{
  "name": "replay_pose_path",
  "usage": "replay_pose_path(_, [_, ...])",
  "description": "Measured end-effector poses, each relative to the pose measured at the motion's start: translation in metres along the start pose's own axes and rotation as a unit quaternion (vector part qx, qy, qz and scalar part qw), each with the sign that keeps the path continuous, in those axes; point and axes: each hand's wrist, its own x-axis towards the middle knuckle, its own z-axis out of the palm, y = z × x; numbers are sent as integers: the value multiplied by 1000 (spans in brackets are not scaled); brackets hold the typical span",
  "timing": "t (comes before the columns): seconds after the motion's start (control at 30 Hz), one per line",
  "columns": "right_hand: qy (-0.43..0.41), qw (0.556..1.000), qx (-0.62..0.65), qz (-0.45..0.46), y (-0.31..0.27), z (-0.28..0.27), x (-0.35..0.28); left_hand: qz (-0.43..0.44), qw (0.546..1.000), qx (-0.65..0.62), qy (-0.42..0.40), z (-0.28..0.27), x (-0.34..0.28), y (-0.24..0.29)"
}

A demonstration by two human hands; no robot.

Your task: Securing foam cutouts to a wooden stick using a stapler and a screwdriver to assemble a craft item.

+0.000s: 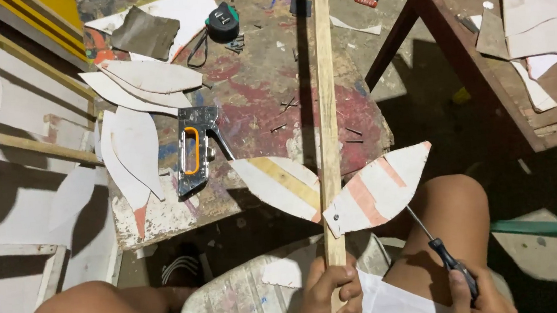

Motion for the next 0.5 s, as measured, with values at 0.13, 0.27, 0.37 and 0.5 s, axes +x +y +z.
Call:
replay_pose_path(0.13, [18, 999, 18, 24, 2, 4, 0, -16, 996, -4, 87, 25, -21, 9])
replay_pose_path(0.27, [68, 995, 68, -39, -8, -2, 0, -26, 988, 94, 124, 26, -45, 21])
replay_pose_path(0.37, [9, 999, 23, 33, -6, 0, 6, 46, 986, 98, 130, -23, -36, 8])
replay_pose_path(0.5, [-11, 979, 135, -153, -52, 33, 31, 226, 951, 205, 58, -109, -16, 2])
